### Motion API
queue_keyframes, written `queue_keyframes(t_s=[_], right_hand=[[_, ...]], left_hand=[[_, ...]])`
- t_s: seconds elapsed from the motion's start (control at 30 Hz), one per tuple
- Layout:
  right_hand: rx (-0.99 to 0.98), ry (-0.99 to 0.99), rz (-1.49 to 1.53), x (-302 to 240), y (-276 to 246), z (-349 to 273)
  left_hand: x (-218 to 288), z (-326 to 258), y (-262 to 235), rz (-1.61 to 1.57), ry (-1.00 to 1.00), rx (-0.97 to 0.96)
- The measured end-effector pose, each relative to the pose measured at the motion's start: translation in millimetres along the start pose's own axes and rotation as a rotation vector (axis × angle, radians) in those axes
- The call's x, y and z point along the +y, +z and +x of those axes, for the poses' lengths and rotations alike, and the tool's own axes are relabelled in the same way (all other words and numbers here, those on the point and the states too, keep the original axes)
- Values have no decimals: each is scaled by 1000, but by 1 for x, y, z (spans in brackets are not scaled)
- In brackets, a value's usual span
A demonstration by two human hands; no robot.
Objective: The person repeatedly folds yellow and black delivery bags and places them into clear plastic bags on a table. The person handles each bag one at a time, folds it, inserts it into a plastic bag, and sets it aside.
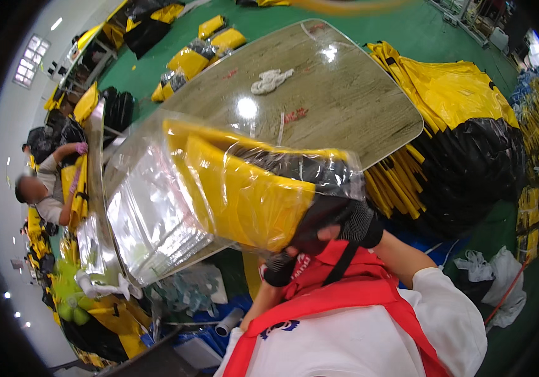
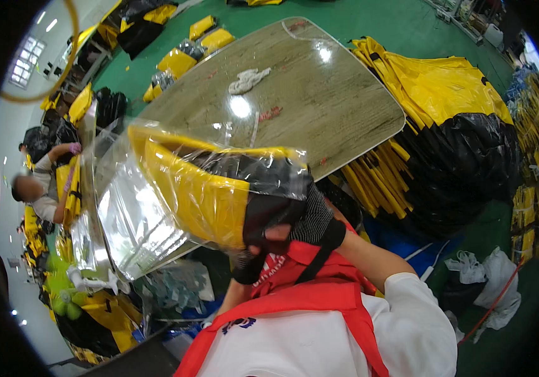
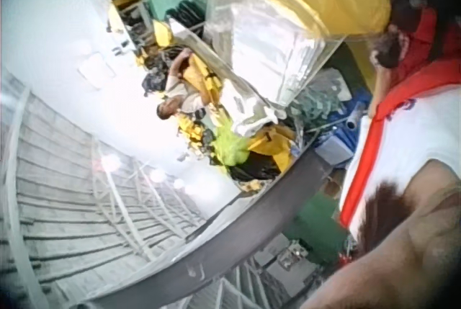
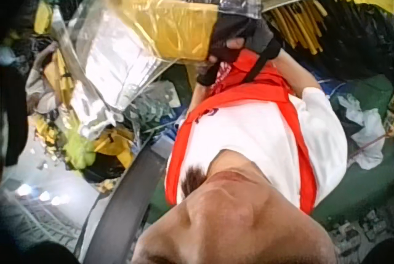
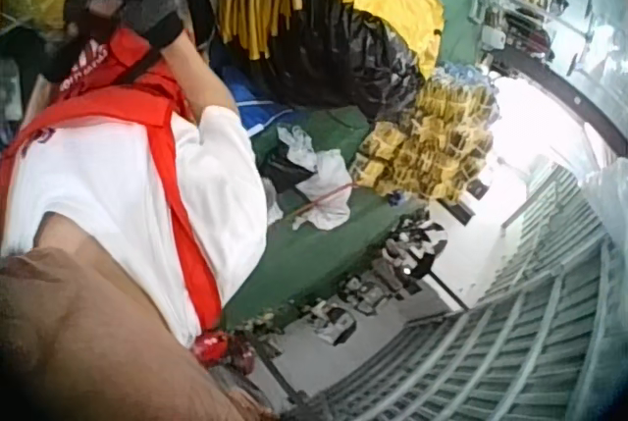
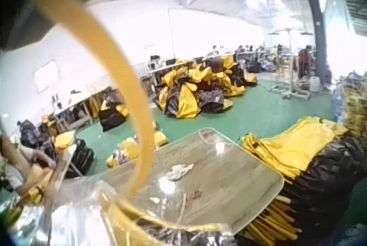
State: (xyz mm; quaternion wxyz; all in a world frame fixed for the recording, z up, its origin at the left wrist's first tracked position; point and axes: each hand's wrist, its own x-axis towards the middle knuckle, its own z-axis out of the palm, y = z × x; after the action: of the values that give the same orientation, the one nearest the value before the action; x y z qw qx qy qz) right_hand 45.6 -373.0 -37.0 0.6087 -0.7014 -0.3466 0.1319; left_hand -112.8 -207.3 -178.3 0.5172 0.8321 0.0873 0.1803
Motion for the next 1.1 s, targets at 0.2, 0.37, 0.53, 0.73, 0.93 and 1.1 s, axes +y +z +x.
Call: queue_keyframes(t_s=[0.2, 0.37, 0.53, 0.73, 0.93, 1.1], right_hand=[[-46, 106, 525, -4, -50, 22], [-104, -111, 289, -4, -51, 29], [120, -210, -149, 50, -49, 23], [413, -28, 564, 24, -52, 24], [550, -120, 989, 28, -29, 79], [144, -267, -44, -6, -98, 91]], left_hand=[[152, 72, -74, 503, 403, -511], [199, 175, -119, 726, 431, -460], [206, 184, -36, 437, 840, -389], [137, 174, -16, -66, 362, 694], [11, 115, 77, 21, 120, -37], [187, 103, -27, 239, 401, -337]])
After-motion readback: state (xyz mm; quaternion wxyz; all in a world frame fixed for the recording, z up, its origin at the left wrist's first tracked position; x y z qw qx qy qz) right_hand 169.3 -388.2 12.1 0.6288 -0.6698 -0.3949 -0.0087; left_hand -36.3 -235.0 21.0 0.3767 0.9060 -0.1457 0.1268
